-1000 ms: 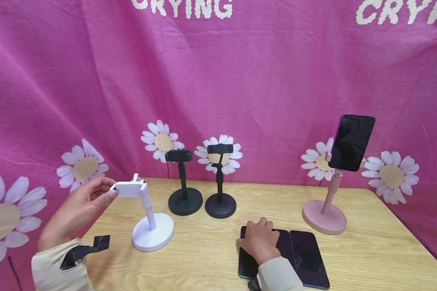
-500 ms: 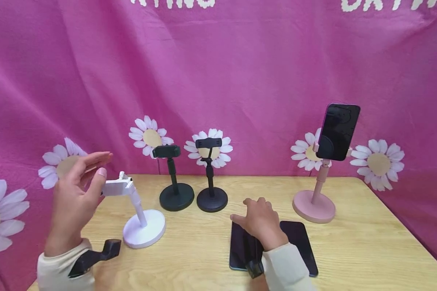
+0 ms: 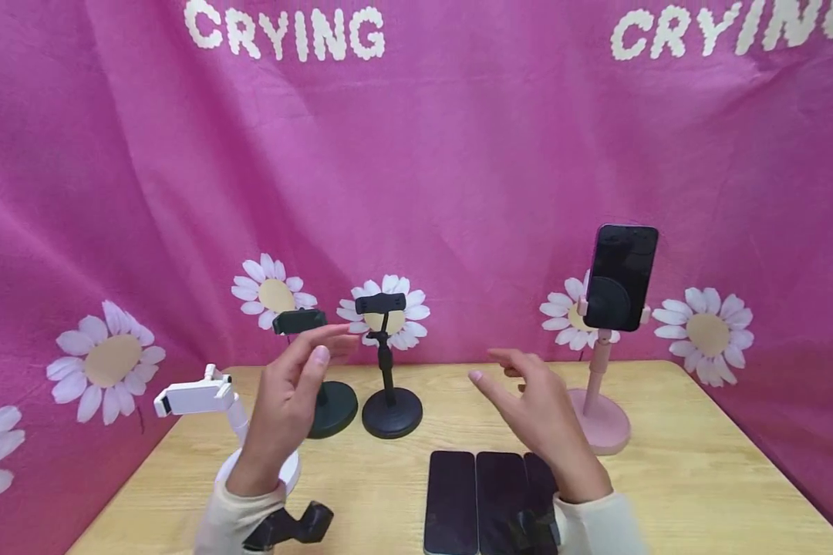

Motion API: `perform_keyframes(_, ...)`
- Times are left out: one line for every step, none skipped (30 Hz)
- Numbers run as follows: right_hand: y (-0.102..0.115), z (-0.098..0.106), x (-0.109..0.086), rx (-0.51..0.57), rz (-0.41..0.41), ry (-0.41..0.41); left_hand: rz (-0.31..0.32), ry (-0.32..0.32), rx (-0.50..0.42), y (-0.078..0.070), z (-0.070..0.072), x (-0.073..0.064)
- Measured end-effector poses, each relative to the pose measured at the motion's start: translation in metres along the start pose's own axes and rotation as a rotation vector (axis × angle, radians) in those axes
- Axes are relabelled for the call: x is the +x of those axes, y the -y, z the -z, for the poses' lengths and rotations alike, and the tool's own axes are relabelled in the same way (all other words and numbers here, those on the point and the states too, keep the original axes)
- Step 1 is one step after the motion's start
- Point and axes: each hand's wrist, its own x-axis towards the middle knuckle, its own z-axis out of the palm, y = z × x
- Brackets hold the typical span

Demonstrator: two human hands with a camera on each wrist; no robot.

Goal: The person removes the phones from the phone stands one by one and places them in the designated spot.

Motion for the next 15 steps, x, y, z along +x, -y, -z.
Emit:
perform_keyframes(-0.003, 0.004, 0.000, 0.016, -0.001, -0.025, 0.002, 0.025, -0.039, 0.002, -0.010, 0.002)
perform_keyframes(-0.005, 0.009, 0.000, 0.022, -0.003, -0.051, 0.007, 0.054, -0.077, 0.004, -0.021, 0.003)
perform_keyframes(-0.009, 0.014, -0.001, 0.029, -0.011, -0.081, 0.017, 0.082, -0.108, 0.005, -0.032, 0.005)
perform_keyframes(-0.012, 0.020, -0.001, 0.036, -0.021, -0.111, 0.028, 0.112, -0.144, 0.007, -0.044, 0.007)
perform_keyframes(-0.015, 0.026, -0.001, 0.042, -0.040, -0.139, 0.035, 0.145, -0.187, 0.009, -0.056, 0.009)
perform_keyframes(-0.019, 0.031, -0.002, 0.048, -0.060, -0.164, 0.049, 0.179, -0.224, 0.010, -0.068, 0.012)
perform_keyframes(-0.023, 0.037, -0.001, 0.055, -0.086, -0.184, 0.070, 0.212, -0.259, 0.011, -0.080, 0.014)
perform_keyframes(-0.027, 0.043, -0.001, 0.066, -0.116, -0.200, 0.101, 0.243, -0.292, 0.012, -0.091, 0.017)
perform_keyframes(-0.031, 0.049, -0.001, 0.085, -0.144, -0.210, 0.128, 0.271, -0.323, 0.012, -0.103, 0.020)
perform_keyframes(-0.035, 0.054, 0.000, 0.104, -0.171, -0.216, 0.158, 0.297, -0.351, 0.013, -0.113, 0.024)
perform_keyframes(-0.039, 0.059, 0.002, 0.117, -0.194, -0.219, 0.190, 0.320, -0.375, 0.014, -0.123, 0.029)
perform_keyframes(-0.042, 0.063, 0.004, 0.135, -0.212, -0.222, 0.226, 0.341, -0.398, 0.015, -0.132, 0.033)
perform_keyframes(-0.046, 0.067, 0.005, 0.150, -0.231, -0.222, 0.261, 0.360, -0.413, 0.016, -0.141, 0.038)
perform_keyframes(-0.049, 0.071, 0.007, 0.163, -0.244, -0.227, 0.292, 0.373, -0.419, 0.017, -0.150, 0.043)
perform_keyframes(-0.053, 0.074, 0.009, 0.165, -0.255, -0.235, 0.311, 0.385, -0.427, 0.018, -0.158, 0.047)
